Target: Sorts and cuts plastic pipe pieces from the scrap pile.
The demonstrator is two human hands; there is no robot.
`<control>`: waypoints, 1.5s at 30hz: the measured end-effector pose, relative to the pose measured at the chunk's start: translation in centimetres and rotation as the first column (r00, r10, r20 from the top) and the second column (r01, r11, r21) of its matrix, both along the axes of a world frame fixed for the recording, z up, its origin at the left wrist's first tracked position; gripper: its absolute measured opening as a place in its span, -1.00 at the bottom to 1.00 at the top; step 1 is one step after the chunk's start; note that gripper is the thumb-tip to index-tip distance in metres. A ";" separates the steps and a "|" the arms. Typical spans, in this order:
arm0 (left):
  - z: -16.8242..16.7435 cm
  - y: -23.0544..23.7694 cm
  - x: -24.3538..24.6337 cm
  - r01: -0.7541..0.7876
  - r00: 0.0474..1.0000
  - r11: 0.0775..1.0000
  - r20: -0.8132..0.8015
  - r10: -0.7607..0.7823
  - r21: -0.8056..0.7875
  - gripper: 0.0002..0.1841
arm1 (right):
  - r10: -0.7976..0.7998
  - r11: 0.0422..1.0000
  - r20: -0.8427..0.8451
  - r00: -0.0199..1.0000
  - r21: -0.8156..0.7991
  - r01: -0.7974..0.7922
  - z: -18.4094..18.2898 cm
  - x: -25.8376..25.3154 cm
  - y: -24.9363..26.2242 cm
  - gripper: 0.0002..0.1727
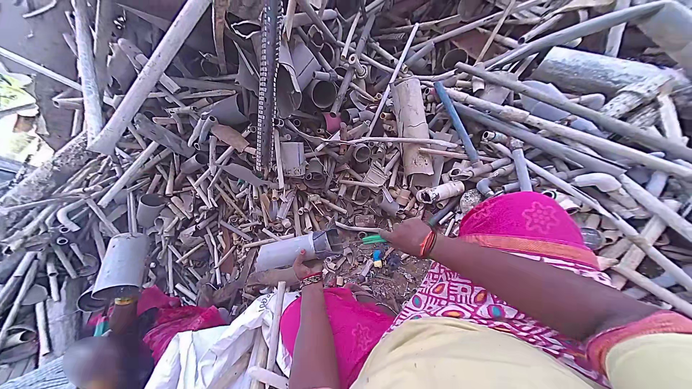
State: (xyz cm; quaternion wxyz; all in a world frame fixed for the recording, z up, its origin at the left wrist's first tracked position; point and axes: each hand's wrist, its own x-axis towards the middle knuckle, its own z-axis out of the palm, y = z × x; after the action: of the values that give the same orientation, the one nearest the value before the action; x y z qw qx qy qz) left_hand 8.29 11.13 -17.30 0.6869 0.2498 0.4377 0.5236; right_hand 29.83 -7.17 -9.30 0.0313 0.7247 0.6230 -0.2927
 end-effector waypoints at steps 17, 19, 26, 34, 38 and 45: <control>0.1 0.3 0.0 -0.038 0.994 0.997 -0.106 0.031 -0.070 -0.62 | -0.147 0.984 -0.087 0.985 -0.117 0.137 1.9 -2.4 0.1 -0.55; 0.4 0.2 -0.1 -0.034 0.996 0.999 -0.084 0.031 -0.041 -0.67 | -0.134 0.982 -0.110 0.985 -0.147 0.118 2.6 -2.1 -0.1 -0.52; 0.3 -0.2 -0.2 -0.019 0.999 1.000 -0.043 0.019 -0.002 -0.71 | -0.110 0.993 -0.125 0.986 -0.050 0.105 -0.3 -3.1 0.4 -0.55; 0.2 -0.3 -0.4 0.021 0.999 0.997 0.049 -0.025 0.070 -0.72 | -0.090 0.995 -0.113 0.989 0.036 0.095 -0.3 -2.4 1.3 -0.55; -0.2 -0.5 -0.6 0.018 1.000 0.999 -0.001 -0.018 0.035 -0.73 | -0.018 1.000 -0.119 0.993 -0.024 0.015 0.3 -2.7 0.7 -0.56; -0.1 -0.8 -0.3 0.047 0.997 0.999 0.063 -0.048 0.016 -0.75 | -0.071 0.997 -0.193 0.979 -0.013 0.070 -1.6 -4.0 2.2 -0.54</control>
State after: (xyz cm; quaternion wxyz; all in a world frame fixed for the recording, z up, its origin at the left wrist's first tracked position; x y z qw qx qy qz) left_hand 7.98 10.33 -17.42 0.7109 0.2484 0.4057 0.5181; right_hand 25.78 -4.95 -10.92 -0.0374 0.7143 0.5963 -0.3644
